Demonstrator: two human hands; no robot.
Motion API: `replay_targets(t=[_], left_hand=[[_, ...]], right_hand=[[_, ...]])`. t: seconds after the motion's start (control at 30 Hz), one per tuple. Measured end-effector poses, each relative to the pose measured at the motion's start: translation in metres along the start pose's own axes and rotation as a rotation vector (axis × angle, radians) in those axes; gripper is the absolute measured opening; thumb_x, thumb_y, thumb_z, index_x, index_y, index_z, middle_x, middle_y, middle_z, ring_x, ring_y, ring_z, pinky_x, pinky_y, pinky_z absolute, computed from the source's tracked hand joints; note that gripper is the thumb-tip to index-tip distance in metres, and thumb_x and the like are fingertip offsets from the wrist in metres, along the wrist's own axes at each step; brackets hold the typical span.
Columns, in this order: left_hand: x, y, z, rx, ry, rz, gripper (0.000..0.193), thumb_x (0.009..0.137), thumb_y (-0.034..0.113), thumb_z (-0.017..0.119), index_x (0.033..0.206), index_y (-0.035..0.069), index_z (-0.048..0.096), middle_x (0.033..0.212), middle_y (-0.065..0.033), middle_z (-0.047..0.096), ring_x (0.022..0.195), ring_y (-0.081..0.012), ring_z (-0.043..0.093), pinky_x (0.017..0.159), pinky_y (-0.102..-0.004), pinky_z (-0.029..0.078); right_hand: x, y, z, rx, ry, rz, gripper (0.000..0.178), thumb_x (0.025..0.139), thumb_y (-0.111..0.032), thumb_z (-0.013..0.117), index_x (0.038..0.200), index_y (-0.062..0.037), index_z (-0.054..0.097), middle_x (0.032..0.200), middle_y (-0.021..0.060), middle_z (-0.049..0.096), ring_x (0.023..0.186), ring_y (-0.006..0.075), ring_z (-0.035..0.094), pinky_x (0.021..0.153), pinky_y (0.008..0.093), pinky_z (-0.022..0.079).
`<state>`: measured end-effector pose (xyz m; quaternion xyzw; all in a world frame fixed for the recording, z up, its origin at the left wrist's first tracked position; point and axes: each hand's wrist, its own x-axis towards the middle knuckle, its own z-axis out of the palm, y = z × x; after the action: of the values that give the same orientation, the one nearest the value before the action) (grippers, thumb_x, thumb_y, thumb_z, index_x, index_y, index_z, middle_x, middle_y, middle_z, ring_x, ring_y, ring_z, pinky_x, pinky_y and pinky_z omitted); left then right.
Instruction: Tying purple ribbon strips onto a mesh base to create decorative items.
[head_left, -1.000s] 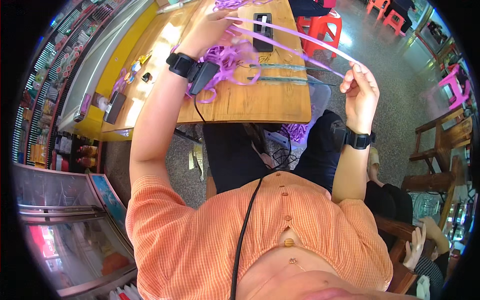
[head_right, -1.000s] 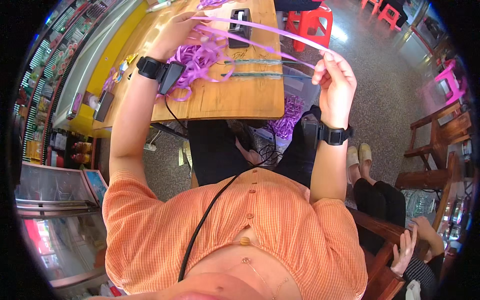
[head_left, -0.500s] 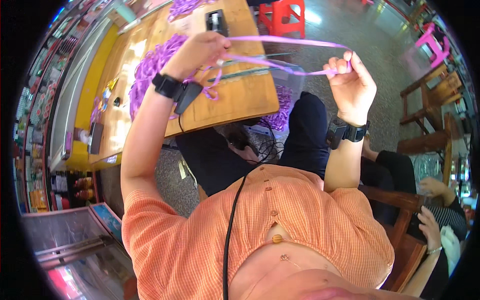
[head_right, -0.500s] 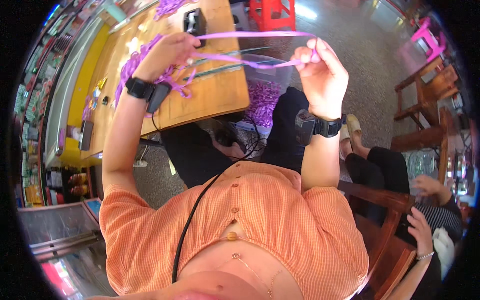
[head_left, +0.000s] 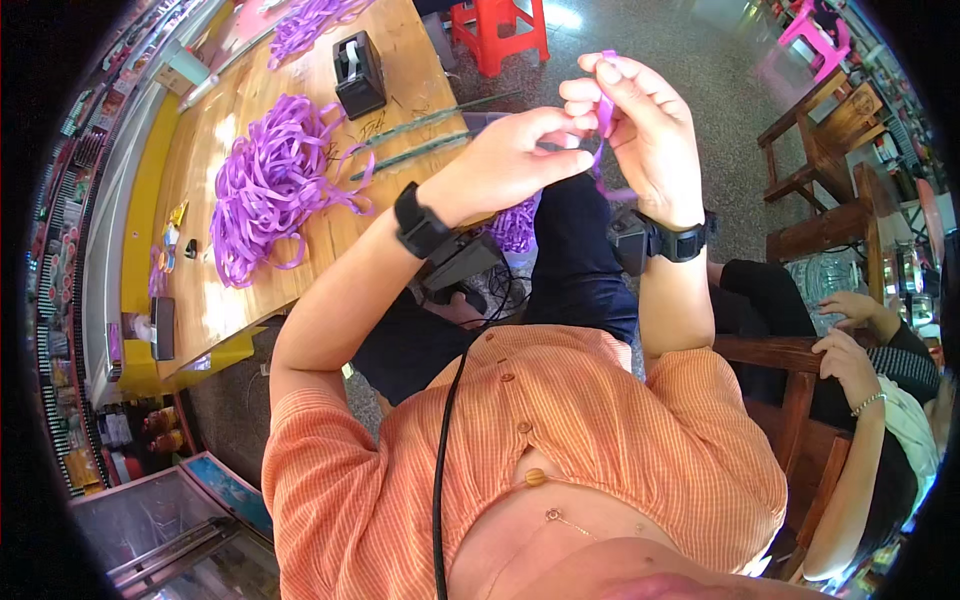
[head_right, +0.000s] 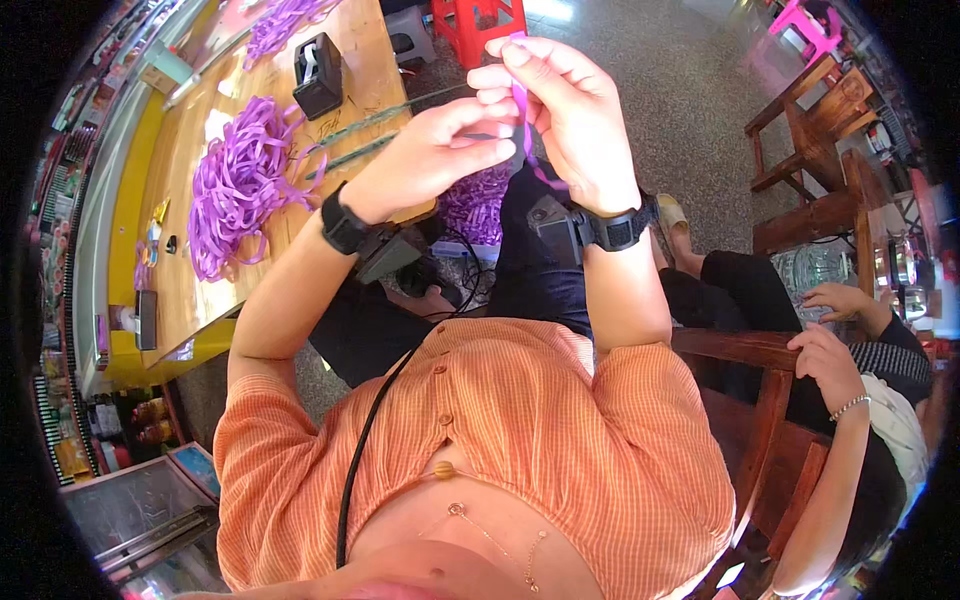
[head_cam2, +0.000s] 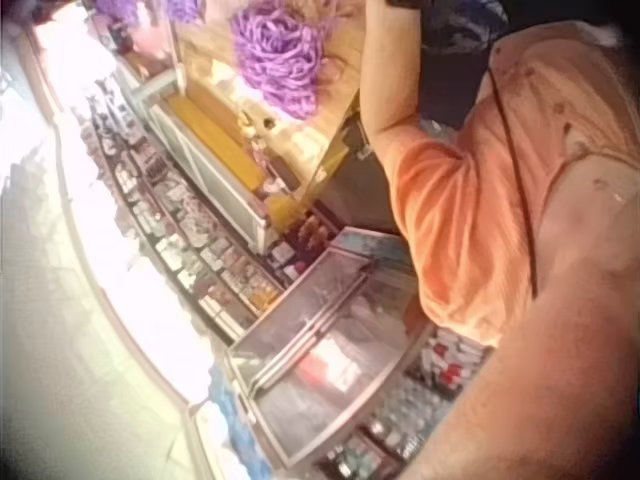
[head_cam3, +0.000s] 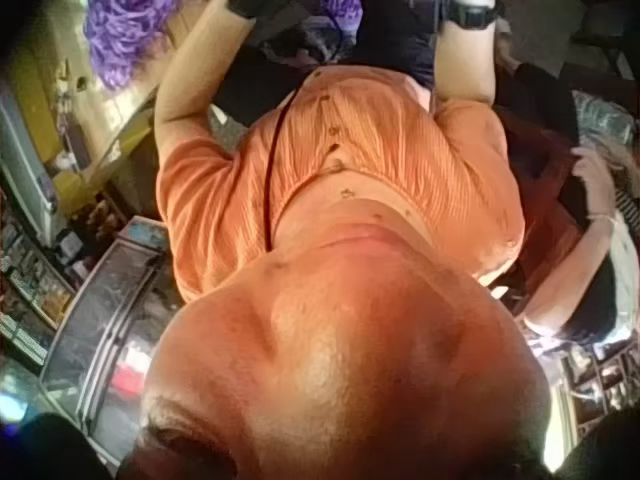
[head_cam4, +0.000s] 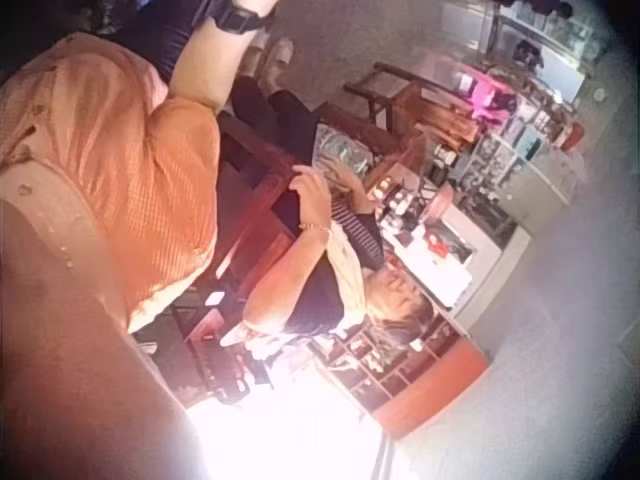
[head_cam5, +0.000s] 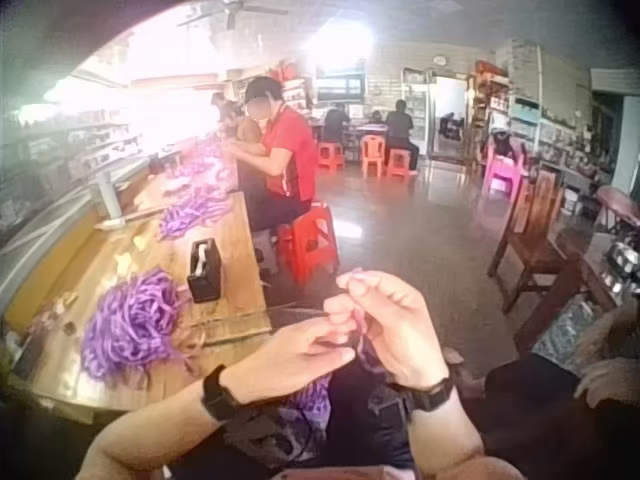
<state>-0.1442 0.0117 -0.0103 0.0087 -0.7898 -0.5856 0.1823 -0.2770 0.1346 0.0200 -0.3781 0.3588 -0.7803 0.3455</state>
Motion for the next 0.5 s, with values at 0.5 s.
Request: replay_targets(t=[0.5], left_hand=[[0.024,-0.019,0.005,0.117,0.031,-0.245,0.016,0.091,0.016,0.065,0.09,0.001,0.068,0.077,-0.0083,0.07,0.067,-0.0169,0.068,0.061,-0.0321,0.052]], right_hand=[[0.014,0.035,-0.071,-0.211,0.181,0.067,0.025,0.1,-0.017,0.056,0.117,0.0,0.065,0.099,0.0117,0.072,0.085,0.0153,0.068,0.076,0.0248,0.054]])
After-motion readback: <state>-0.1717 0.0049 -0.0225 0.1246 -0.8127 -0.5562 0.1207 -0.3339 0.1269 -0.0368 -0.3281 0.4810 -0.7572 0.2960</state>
